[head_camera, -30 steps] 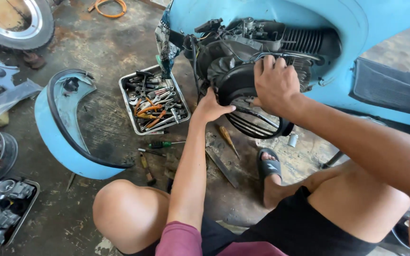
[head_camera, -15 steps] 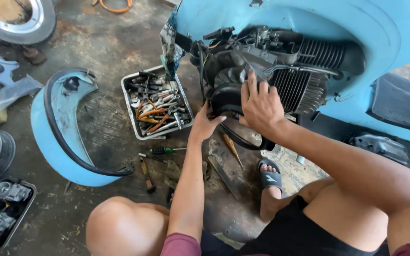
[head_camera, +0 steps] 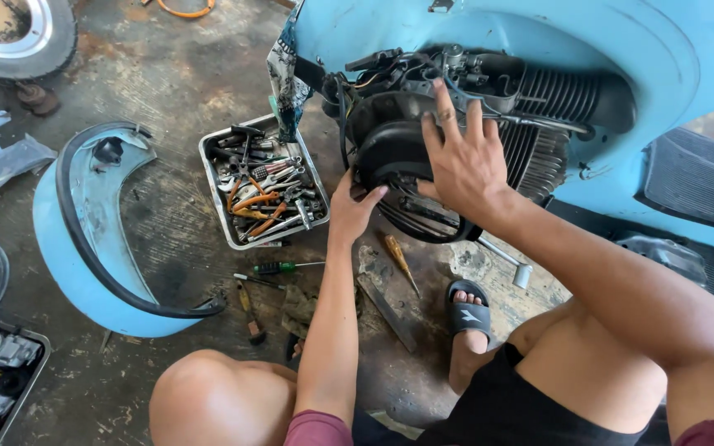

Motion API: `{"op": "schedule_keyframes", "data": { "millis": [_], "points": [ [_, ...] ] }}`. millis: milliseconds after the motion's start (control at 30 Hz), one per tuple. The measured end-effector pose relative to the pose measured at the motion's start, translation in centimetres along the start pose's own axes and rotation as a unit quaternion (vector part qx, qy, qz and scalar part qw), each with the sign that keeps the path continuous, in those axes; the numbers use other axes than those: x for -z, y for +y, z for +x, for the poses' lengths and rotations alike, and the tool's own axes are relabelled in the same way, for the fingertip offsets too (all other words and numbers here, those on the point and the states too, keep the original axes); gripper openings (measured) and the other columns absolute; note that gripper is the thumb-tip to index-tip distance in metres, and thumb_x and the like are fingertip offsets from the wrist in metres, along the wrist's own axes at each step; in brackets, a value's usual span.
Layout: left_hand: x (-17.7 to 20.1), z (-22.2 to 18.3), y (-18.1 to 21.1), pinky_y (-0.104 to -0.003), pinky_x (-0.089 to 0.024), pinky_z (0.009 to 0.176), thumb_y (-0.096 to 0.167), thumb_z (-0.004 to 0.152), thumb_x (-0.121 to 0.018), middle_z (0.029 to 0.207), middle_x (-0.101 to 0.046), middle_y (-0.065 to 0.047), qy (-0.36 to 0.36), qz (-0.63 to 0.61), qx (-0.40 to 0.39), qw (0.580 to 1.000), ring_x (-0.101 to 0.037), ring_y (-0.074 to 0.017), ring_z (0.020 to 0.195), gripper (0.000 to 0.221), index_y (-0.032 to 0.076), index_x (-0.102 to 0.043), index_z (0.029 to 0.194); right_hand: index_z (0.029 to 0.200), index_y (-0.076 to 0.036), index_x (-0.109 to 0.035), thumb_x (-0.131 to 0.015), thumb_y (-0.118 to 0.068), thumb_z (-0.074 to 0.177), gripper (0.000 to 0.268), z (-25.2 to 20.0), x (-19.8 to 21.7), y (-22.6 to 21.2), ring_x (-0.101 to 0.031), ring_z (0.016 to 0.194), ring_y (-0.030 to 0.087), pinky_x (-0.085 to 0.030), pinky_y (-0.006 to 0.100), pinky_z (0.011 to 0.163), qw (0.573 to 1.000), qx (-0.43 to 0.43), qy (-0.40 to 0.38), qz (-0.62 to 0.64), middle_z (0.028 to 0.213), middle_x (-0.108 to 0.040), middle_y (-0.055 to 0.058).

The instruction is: The person sits on the floor beside a blue scooter and scrubs a black plastic engine fan cover with a brush, working over its slotted surface. They then align the cover against the engine cooling fan housing and press it into place.

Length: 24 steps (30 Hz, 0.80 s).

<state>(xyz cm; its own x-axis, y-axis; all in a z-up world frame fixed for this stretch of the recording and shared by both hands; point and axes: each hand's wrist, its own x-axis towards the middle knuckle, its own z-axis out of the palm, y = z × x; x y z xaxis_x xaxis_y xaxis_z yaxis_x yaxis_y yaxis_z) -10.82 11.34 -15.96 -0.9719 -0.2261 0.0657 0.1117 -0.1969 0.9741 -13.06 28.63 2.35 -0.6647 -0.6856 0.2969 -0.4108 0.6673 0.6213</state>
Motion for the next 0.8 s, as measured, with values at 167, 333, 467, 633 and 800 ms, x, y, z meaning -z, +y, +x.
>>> {"op": "schedule_keyframes", "data": {
  "millis": [167, 333, 467, 633, 800],
  "points": [
    [-0.7, 0.4, 0.6, -0.028, -0.054, 0.092, 0.014, 0.085, -0.077, 0.122, -0.073, -0.016, 0.041, -0.012, -0.025, 0.999, -0.071, -0.0211, 0.105, 0.06, -0.003, -0.056, 0.139, 0.148, -0.004, -0.055, -0.084, -0.06, 0.071, 0.1, 1.0, -0.5, 0.4, -0.051, 0.126, 0.042, -0.053, 0.049, 0.092, 0.999, -0.017, 0.013, 0.038, 0.167, -0.02, 0.024],
    [-0.6, 1.0, 2.0, -0.031, -0.055, 0.09, 0.023, 0.088, -0.075, 0.122, -0.074, -0.017, 0.066, 0.074, -0.017, 0.995, -0.073, -0.0252, 0.107, 0.058, -0.001, -0.058, 0.137, 0.149, -0.001, -0.05, -0.082, -0.059, 0.08, 0.096, 1.4, -1.1, 0.7, -0.051, 0.125, 0.041, -0.052, 0.05, 0.094, 0.998, -0.022, 0.016, 0.063, 0.166, -0.025, 0.025],
    [-0.7, 1.4, 1.5, -0.029, -0.055, 0.09, 0.02, 0.088, -0.074, 0.124, -0.073, -0.018, 0.079, 0.032, -0.02, 0.996, -0.072, -0.0233, 0.108, 0.061, -0.002, -0.054, 0.141, 0.147, 0.001, -0.051, -0.084, -0.059, 0.079, 0.096, 1.4, -0.4, 1.6, -0.053, 0.125, 0.038, -0.05, 0.047, 0.097, 0.995, -0.007, 0.042, 0.087, 0.163, -0.034, 0.023],
    [-0.9, 2.2, 0.3, -0.028, -0.054, 0.092, 0.014, 0.089, -0.073, 0.128, -0.07, -0.02, 0.061, -0.034, -0.022, 0.997, -0.07, -0.0222, 0.11, 0.061, -0.005, -0.051, 0.142, 0.154, -0.001, -0.046, -0.079, -0.06, 0.078, 0.102, 1.0, 0.4, 3.9, -0.048, 0.135, 0.038, -0.045, 0.048, 0.105, 0.993, 0.054, 0.017, 0.105, 0.165, -0.037, 0.02],
    [-1.3, 2.4, 1.5, -0.031, -0.054, 0.089, 0.02, 0.088, -0.073, 0.121, -0.074, -0.018, 0.068, 0.029, -0.025, 0.997, -0.072, -0.024, 0.106, 0.054, -0.004, -0.057, 0.135, 0.154, 0.006, -0.044, -0.08, -0.058, 0.081, 0.103, 0.6, 0.6, 4.8, -0.05, 0.139, 0.036, -0.046, 0.045, 0.108, 0.988, 0.069, 0.039, 0.136, 0.161, -0.044, 0.023]
  ]
}}
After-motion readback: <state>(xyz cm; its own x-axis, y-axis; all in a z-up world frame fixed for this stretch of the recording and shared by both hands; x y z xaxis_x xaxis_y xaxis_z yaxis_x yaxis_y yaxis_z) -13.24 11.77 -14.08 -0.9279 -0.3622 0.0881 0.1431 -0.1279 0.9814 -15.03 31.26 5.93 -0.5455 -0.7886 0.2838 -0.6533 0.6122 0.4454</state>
